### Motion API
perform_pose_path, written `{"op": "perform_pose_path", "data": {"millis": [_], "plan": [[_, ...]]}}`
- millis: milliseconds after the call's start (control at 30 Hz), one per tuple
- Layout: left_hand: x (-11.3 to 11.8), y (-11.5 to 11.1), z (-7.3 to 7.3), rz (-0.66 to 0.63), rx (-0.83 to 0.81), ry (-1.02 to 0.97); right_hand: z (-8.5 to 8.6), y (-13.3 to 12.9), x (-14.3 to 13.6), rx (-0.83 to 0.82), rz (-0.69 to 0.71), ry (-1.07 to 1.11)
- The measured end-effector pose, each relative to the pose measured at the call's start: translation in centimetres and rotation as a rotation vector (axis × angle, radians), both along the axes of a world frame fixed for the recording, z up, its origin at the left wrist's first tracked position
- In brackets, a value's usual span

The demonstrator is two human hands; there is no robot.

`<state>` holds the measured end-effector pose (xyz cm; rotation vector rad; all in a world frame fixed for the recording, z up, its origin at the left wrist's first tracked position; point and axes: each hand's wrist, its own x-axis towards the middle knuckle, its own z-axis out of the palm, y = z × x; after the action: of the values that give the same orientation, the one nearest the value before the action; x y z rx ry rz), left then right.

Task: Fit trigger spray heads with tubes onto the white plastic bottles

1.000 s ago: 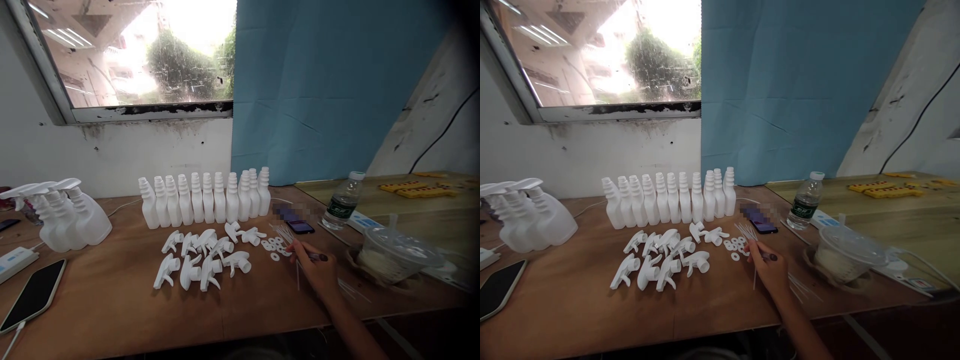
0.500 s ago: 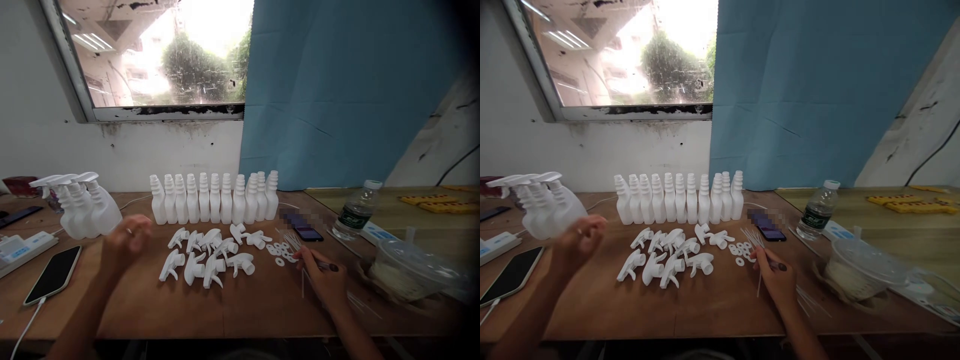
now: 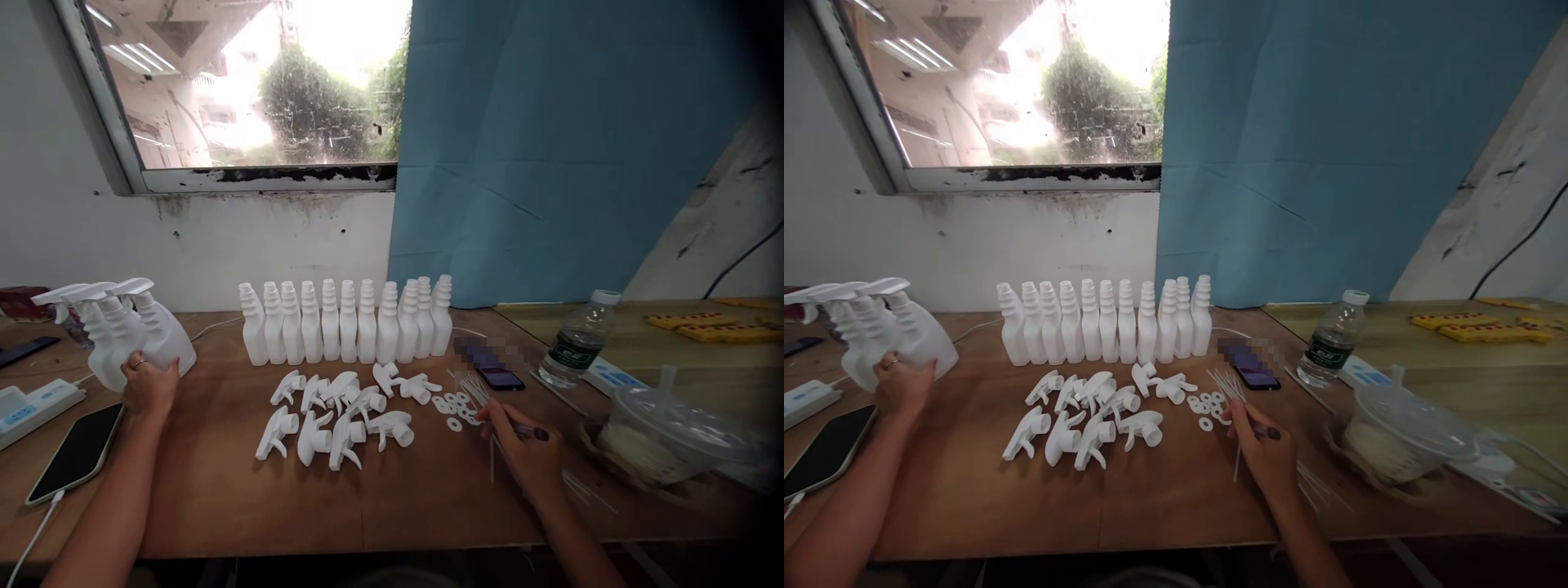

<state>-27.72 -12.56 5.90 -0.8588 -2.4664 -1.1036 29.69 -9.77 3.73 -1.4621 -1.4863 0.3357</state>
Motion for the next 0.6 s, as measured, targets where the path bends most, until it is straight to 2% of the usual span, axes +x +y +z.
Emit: {"op": "perform_pose_path", "data": {"millis": [133,267,367,433,467,533,600], "plan": [[-0.4,0.2,-0.3,-0.010,0.007,-0.018,-0.2,0.0,0.1,0.010,-0.003,0.008],[-0.7,0.5,0.2,-0.025,0.111,0.040,0.0,0.0,0.0,0.036,0.007,0.071],[0.8,0.5,1.1,-0.087,0.213,0.123,0.3,-0.2,-0.5,0.079,0.027,0.160],[3.6,0.0,1.6,-0.188,0.299,0.221,0.7,-0.5,-1.0,0.131,0.086,0.206],[5.6,-0.5,1.8,-0.290,0.381,0.311,0.9,-0.8,-1.4,0.153,0.128,0.216],[10.4,-2.0,2.0,-0.459,0.460,0.586,1.3,-1.5,-2.3,0.166,0.216,0.225],[15.6,-3.9,1.9,-0.705,0.441,0.778,1.6,-2.2,-3.1,0.112,0.305,0.277]]}}
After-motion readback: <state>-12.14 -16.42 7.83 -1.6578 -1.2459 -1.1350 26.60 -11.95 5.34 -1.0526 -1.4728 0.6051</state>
